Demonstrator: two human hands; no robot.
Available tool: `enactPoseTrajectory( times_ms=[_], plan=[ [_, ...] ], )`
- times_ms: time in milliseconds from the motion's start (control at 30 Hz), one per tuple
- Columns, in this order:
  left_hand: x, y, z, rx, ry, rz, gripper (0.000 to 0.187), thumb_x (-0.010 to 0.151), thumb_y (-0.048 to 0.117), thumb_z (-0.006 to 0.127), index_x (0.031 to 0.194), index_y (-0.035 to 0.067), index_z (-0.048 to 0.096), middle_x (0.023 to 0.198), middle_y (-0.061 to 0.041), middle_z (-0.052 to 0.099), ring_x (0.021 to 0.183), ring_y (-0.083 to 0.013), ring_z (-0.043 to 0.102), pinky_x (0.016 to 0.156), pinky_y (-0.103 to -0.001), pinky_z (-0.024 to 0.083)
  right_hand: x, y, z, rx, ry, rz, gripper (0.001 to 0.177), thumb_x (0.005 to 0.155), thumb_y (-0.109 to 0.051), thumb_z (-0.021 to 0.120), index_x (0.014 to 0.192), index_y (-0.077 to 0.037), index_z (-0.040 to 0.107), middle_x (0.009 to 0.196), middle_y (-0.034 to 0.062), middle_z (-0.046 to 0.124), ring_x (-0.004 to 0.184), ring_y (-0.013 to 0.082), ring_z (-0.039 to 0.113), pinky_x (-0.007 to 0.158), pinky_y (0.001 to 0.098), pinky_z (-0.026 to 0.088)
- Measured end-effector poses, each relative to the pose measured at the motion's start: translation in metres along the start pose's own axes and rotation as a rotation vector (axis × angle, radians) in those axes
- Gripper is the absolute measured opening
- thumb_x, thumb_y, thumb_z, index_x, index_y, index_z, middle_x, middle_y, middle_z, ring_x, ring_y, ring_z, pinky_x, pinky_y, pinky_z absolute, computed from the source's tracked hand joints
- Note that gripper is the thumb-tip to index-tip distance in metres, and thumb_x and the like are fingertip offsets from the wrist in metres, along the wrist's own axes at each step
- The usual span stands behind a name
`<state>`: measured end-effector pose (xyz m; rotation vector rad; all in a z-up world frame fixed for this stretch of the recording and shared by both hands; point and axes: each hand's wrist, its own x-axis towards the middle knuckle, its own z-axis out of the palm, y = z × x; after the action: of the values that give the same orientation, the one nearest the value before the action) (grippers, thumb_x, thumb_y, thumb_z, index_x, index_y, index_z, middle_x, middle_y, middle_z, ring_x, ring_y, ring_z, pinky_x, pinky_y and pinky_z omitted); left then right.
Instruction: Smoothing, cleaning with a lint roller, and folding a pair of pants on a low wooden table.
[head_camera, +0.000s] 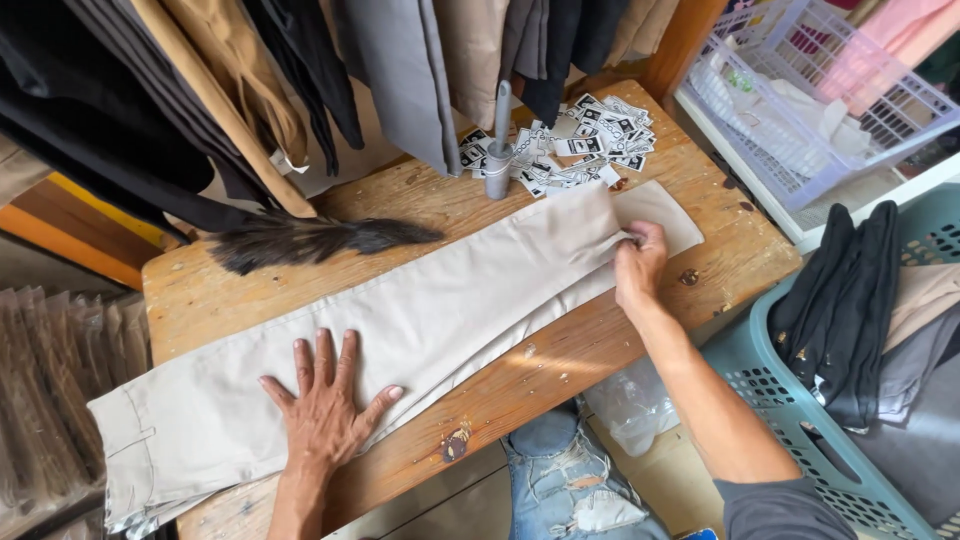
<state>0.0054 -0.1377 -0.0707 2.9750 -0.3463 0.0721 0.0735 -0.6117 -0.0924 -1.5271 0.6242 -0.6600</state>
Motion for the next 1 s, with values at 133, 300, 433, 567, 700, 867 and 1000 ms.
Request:
enactPoseTrajectory(
  times_ms=[133, 300, 433, 567, 700, 867, 1000],
  plan=[
    [-0.001, 0.005, -0.008, -0.002, -0.012, 0.044, 0.107, 0.07, 0.097, 0.036, 0.156, 0.032, 0.033, 0.166, -0.013, 0.021, 0.153, -0.0444, 0.009, 0.106, -0.082, -0.001, 0.006, -0.024, -0.011, -0.082, 0.064, -0.093, 0.028, 0.099, -0.007, 0.058, 0.124, -0.005, 0.047, 0.104, 0.0115, 0.066, 0.086, 0.0187, 0.066, 0.071, 0.029, 0.059],
    [-0.012, 0.026, -0.044, -0.37, 0.297, 0.363, 0.058, 0.068, 0.055, 0.082, 0.1, 0.007, 0.072, 0.122, -0.007, 0.066, 0.12, -0.0258, 0.058, 0.115, -0.046, 0.039, 0.034, 0.001, -0.024, 0.102, 0.168, -0.081, 0.013, 0.104, -0.014, 0.058, 0.112, -0.004, 0.054, 0.092, 0.004, 0.063, 0.065, 0.0081, 0.056, 0.051, 0.0229, 0.055],
    [-0.02, 0.023, -0.039, -0.353, 0.206, 0.347, 0.033, 0.072, 0.037, 0.083, 0.09, 0.011, 0.074, 0.103, 0.0, 0.071, 0.102, -0.0198, 0.064, 0.096, -0.037, 0.05, 0.033, 0.009, -0.03, 0.108, 0.054, -0.18, 0.059, 0.102, 0.003, 0.056, 0.151, -0.003, 0.024, 0.096, 0.0077, 0.062, 0.065, 0.008, 0.053, 0.051, 0.0188, 0.048],
    [-0.026, 0.027, -0.039, -0.287, 0.228, 0.42, 0.019, 0.077, 0.019, 0.077, 0.093, 0.011, 0.072, 0.105, 0.002, 0.074, 0.107, -0.018, 0.068, 0.108, -0.043, 0.049, 0.036, -0.004, -0.037, 0.023, 0.011, -0.37, 0.084, 0.095, 0.016, 0.055, 0.163, -0.015, 0.019, 0.083, -0.0019, 0.043, 0.069, 0.009, 0.043, 0.062, 0.02, 0.041],
    [-0.031, 0.034, -0.038, -0.296, 0.341, 0.412, 0.017, 0.079, 0.002, 0.068, 0.093, 0.005, 0.059, 0.111, -0.005, 0.069, 0.105, -0.0211, 0.069, 0.112, -0.047, 0.051, 0.012, -0.04, -0.051, -0.374, 0.099, -0.625, 0.035, 0.09, 0.014, 0.051, 0.119, 0.0, 0.064, 0.109, 0.0106, 0.052, 0.082, 0.0167, 0.051, 0.071, 0.0283, 0.048],
    [-0.031, 0.026, -0.027, -0.254, 0.37, 0.42, 0.015, 0.081, 0.004, 0.063, 0.09, 0.006, 0.053, 0.112, -0.007, 0.067, 0.111, -0.0215, 0.066, 0.115, -0.044, 0.047, 0.024, 0.018, -0.074, -0.745, 0.093, -0.545, 0.017, 0.084, 0.001, 0.061, 0.098, -0.003, 0.068, 0.097, 0.0169, 0.057, 0.082, 0.0326, 0.058, 0.079, 0.0412, 0.049],
    [-0.03, 0.026, -0.027, -0.216, 0.336, 0.424, 0.014, 0.083, 0.009, 0.063, 0.09, 0.009, 0.051, 0.117, -0.006, 0.065, 0.122, -0.02, 0.06, 0.12, -0.045, 0.041, 0.025, 0.017, -0.073, -0.773, 0.123, -0.562, 0.018, 0.088, -0.008, 0.07, 0.105, -0.001, 0.068, 0.098, 0.0189, 0.06, 0.085, 0.0347, 0.058, 0.084, 0.0434, 0.047]
  ],
)
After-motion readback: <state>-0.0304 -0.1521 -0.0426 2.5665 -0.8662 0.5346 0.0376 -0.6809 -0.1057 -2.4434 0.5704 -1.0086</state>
